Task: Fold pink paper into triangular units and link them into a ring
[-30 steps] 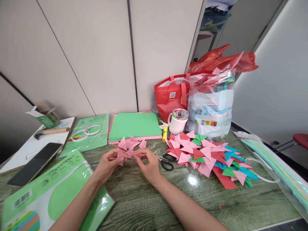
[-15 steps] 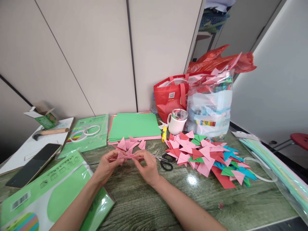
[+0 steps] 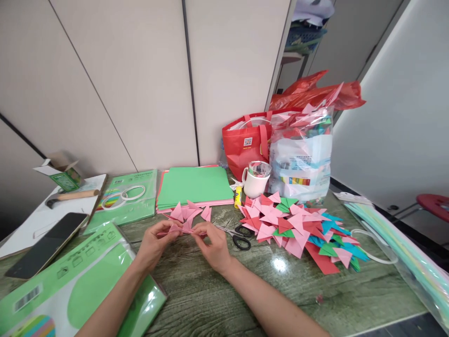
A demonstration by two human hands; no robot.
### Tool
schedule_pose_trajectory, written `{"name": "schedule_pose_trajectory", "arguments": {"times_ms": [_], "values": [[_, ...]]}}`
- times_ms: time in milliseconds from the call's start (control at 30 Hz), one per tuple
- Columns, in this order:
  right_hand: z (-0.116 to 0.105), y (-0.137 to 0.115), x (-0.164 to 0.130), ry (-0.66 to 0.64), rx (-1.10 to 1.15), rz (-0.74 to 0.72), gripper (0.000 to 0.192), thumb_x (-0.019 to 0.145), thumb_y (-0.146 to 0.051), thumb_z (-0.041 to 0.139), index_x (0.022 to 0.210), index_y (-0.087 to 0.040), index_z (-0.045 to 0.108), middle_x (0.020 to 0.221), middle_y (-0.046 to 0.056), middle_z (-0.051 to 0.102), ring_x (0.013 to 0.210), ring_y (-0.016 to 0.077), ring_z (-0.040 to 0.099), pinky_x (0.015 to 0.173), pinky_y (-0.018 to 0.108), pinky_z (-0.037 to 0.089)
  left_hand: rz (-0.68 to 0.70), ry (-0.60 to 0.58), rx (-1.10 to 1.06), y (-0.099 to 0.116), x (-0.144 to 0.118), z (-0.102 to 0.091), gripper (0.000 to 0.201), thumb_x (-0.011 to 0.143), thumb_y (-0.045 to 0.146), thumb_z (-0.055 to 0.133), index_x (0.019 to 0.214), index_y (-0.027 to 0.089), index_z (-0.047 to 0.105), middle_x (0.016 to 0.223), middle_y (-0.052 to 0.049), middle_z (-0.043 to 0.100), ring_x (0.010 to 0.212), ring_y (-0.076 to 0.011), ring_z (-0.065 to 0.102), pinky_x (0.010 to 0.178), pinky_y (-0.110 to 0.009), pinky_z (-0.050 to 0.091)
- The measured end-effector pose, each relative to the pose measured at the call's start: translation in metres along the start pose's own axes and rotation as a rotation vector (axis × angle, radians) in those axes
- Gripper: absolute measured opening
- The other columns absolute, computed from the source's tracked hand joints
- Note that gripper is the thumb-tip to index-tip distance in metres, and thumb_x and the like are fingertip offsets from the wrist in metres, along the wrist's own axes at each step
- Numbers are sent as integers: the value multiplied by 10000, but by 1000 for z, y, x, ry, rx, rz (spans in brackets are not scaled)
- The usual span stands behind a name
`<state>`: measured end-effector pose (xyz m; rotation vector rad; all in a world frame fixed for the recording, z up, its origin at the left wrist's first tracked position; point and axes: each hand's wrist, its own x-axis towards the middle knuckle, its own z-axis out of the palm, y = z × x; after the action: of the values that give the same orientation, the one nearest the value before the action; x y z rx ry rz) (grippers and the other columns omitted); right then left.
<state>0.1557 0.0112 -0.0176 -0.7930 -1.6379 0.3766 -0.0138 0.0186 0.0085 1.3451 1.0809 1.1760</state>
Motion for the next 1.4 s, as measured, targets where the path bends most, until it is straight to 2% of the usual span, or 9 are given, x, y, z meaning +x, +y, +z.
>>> {"name": "schedule_pose_trajectory", "arguments": {"times_ms": [533,867,967,1067,1167,1300,1400], "values": [[-3,1,2,-45,-5,-5,69,812,-137,508,814,-187,556,765,48,654,742,150,627,670,274,503,24,15,80,-2,1,-1,161,663,281,666,744,146,637,827,-58,661,703,-156,605,660,-254,472],[-6,1,2,-66,-6,-16,72,815,-145,507,805,-194,560,764,47,657,750,152,629,673,277,504,-16,61,98,0,0,2,173,623,289,699,722,151,665,763,-45,687,682,-163,623,635,-244,475],[-4,3,0,-46,12,80,53,798,-189,540,847,-192,557,790,51,652,727,154,629,644,268,510,-37,35,113,1,0,2,181,624,286,699,733,146,661,683,-29,680,601,-147,609,554,-221,454],[-2,7,-2,-35,140,268,175,773,-255,576,925,-195,514,753,32,640,613,145,630,562,254,515,-68,-52,128,2,-1,3,198,671,309,661,757,131,656,596,-28,671,553,-147,594,496,-212,422],[-2,10,-1,-69,282,405,255,754,-297,594,956,-198,473,654,-5,613,544,145,618,492,242,503,-120,-134,126,3,-3,3,243,711,341,623,799,118,662,597,-47,685,564,-161,611,506,-219,431],[-4,10,4,-105,241,421,220,743,-309,605,898,-193,500,593,-29,568,493,125,575,456,224,450,-181,-167,112,5,-5,3,275,698,362,633,837,126,661,661,-61,705,539,-168,624,503,-228,444],[-5,10,6,-126,285,455,220,739,-308,608,890,-193,497,569,-41,553,465,112,553,435,212,426,-187,-179,123,7,-5,3,281,709,373,620,820,120,671,588,-58,689,517,-166,618,486,-219,433]]}}
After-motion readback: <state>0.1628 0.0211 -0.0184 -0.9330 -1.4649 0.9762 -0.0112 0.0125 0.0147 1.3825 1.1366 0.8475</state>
